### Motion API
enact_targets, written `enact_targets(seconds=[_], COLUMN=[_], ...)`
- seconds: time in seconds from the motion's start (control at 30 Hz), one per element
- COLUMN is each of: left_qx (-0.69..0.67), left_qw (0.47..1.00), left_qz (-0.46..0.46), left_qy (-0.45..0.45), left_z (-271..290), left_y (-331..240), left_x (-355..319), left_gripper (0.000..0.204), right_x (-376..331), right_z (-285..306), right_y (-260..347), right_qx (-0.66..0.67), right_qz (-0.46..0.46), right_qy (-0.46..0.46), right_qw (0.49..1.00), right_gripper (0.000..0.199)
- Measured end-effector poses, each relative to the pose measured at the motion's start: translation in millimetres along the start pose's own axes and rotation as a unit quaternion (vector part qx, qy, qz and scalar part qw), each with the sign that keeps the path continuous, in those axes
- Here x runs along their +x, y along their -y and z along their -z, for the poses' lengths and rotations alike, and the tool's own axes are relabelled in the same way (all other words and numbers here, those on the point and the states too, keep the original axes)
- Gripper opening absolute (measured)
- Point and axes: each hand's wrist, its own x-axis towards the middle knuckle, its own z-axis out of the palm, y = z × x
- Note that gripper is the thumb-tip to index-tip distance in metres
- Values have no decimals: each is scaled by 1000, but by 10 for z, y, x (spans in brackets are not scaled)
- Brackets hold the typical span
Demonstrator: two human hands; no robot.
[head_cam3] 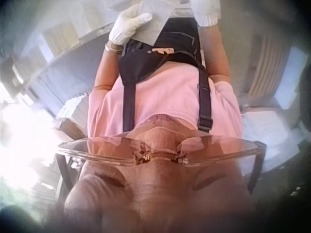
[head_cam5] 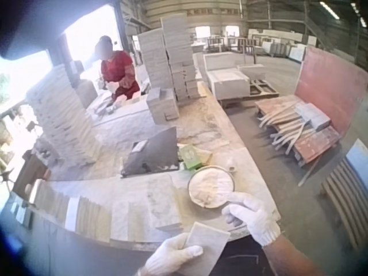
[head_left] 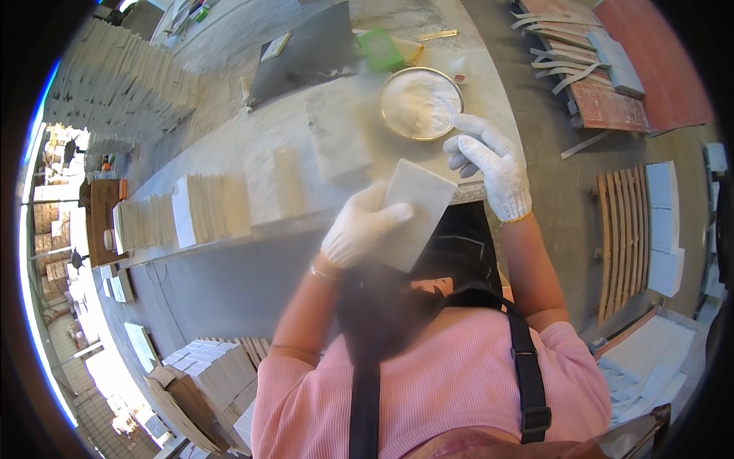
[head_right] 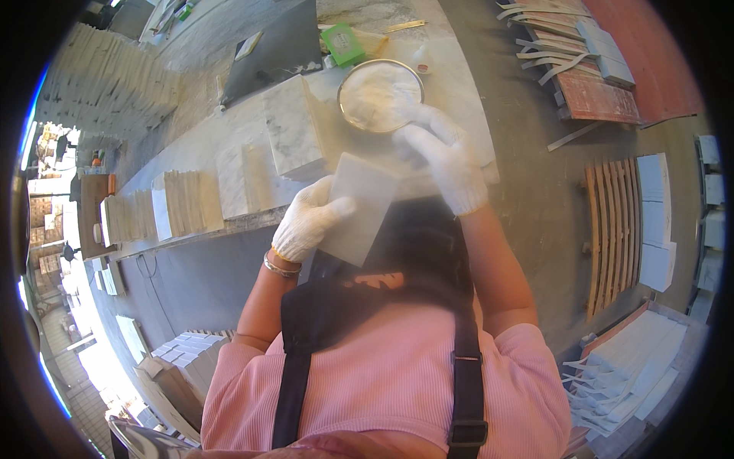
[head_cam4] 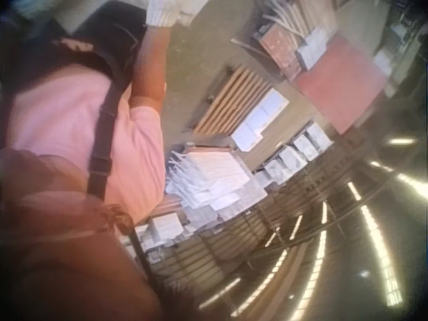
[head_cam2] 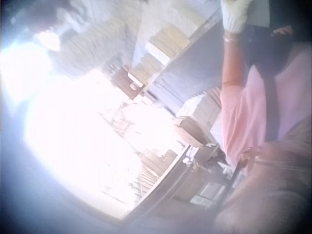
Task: The person uses a green sponge to wipe the surface of a rectangular stone tile, then uses a small metal scraper to remove residue from the edges. The person repeats this process on multiple tiles, stacking the finished ones on the table.
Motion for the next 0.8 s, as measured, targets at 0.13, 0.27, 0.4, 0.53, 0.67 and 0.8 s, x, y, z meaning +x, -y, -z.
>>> enact_targets(seconds=[0.13, 0.27, 0.4, 0.53, 0.67, 0.8], left_qx=[-57, -39, -19, -15, -38, -44], left_qw=[998, 999, 999, 999, 998, 998], left_qz=[3, 4, 22, 21, 22, 28], left_qy=[-6, -13, -26, -46, -49, -23], left_z=[24, 66, 116, 151, 157, 115], left_y=[53, 58, 70, 88, 96, 106], left_x=[13, 50, 45, -2, -10, 92], left_gripper=[44, 42, 39, 36, 35, 36], right_x=[138, 205, 371, 551, 584, 555], right_z=[10, -127, -306, -386, -295, -74], right_y=[-306, -532, -581, -597, -548, -358], right_qx=[-185, -68, -111, -526, -508, -253], right_qz=[7, 15, -71, 134, 204, 110], right_qy=[53, 144, 145, 142, 120, 91], right_qw=[981, 987, 981, 828, 828, 957], right_gripper=[56, 57, 46, 35, 27, 30])
